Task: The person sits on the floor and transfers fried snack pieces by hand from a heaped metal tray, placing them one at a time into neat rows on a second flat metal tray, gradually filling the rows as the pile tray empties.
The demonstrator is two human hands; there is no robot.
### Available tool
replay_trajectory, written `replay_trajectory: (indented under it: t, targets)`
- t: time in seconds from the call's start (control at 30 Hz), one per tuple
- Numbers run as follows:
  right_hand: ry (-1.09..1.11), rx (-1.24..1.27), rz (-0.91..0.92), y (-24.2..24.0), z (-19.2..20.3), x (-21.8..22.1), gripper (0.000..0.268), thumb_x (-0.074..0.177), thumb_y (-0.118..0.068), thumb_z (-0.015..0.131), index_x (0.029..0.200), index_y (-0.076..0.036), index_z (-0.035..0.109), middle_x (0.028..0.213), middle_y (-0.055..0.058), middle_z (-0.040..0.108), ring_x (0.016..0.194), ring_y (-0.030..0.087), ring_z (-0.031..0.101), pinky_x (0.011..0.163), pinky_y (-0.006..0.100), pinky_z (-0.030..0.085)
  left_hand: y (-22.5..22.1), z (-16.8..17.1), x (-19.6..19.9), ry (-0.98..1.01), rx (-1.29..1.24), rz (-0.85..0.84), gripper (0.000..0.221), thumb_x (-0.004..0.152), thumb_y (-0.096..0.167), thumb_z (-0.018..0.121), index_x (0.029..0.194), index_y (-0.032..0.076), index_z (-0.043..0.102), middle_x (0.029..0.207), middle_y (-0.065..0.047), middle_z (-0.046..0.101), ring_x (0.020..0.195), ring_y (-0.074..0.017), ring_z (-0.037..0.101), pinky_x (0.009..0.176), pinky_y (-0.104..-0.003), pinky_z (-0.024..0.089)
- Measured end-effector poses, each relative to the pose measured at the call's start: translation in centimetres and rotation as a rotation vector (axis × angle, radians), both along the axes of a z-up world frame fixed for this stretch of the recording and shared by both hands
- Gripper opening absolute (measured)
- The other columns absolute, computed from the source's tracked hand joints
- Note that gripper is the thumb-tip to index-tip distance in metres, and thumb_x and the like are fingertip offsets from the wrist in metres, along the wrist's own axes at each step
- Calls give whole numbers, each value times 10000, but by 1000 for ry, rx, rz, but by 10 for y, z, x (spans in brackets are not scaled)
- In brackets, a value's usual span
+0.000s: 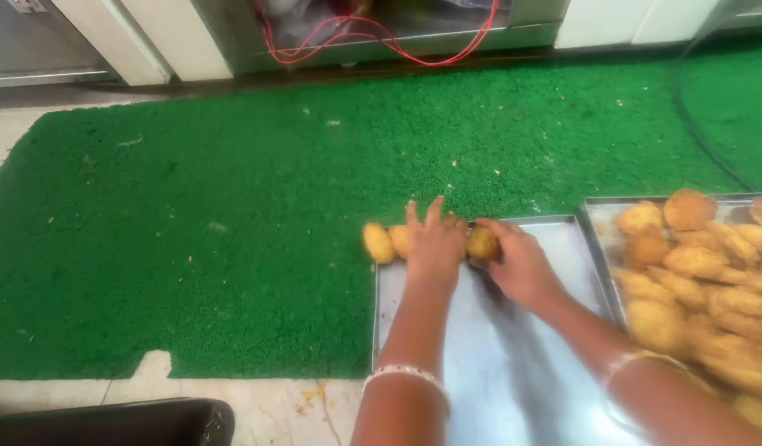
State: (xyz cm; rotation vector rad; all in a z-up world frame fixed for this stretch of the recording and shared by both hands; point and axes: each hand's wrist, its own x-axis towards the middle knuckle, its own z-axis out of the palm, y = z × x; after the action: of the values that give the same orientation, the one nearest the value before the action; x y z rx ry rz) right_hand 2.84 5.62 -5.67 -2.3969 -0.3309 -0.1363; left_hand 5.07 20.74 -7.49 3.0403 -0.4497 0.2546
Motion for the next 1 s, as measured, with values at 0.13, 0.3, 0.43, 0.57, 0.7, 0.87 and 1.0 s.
replay_trajectory:
  t: [0.13, 0.3, 0.43, 0.57, 0.7, 0.87, 1.0]
  targets:
    - [51, 13, -14, 1, 3, -4, 612, 772, -130, 807, 1349, -92, 607, 1255, 194, 662, 1107, 388, 658, 952, 447, 517, 0, 1, -2, 6, -21, -24, 334, 930, 135, 610, 1257, 165, 670, 1348, -40, 630, 1496, -254, 368, 1235, -646, 118]
    - [-19, 55, -9, -2, -11, -6, 616, 762, -39, 740, 1362, -76, 601, 1322, 192, 645, 1178, 396, 625, 996, 440, 499, 5, -1, -6, 20, -115, -74, 328, 941, 87, 598, 1260, 141, 653, 1348, -134, 590, 1419, -308, 446, 1233, -705, 37]
    - [-40, 83, -58, 1, -17, -10, 601, 787, -68, 771, 1364, -72, 603, 1324, 212, 607, 1177, 410, 605, 1000, 442, 486, 5, 14, -10, 189, -62, -86, 548, 829, 16, 654, 1357, 142, 578, 1375, -111, 547, 1304, -296, 532, 1234, -690, 52]
    - [-98, 103, -44, -2, -22, -10, 596, 785, -52, 761, 1351, -9, 578, 1334, 218, 602, 1183, 420, 605, 1002, 446, 490, 6, 18, -12, 91, -94, -98, 635, 816, -8, 686, 1417, 142, 549, 1337, -106, 563, 1232, -296, 580, 1217, -694, 136]
    - [-57, 74, -35, -4, -22, -8, 640, 768, 2, 714, 1392, -26, 573, 1345, 210, 602, 1187, 419, 606, 999, 448, 489, 9, 35, -18, 132, -117, -112, 642, 743, 24, 739, 1350, 164, 581, 1350, -104, 534, 1309, -293, 503, 1194, -644, 185]
    - [-57, 106, -39, 0, -20, -10, 624, 764, 1, 725, 1370, -47, 584, 1339, 200, 605, 1190, 407, 608, 1003, 438, 488, 14, 11, -18, 44, -111, -180, 601, 759, 16, 698, 1341, 137, 603, 1343, -107, 549, 1311, -297, 500, 1191, -564, 266]
    - [-28, 156, -63, 9, -7, -14, 579, 792, -29, 744, 1349, -65, 591, 1314, 197, 609, 1168, 397, 614, 988, 432, 490, 16, 0, -13, 50, -168, -167, 497, 817, 22, 646, 1307, 103, 613, 1386, -121, 544, 1335, -323, 499, 1172, -521, 316]
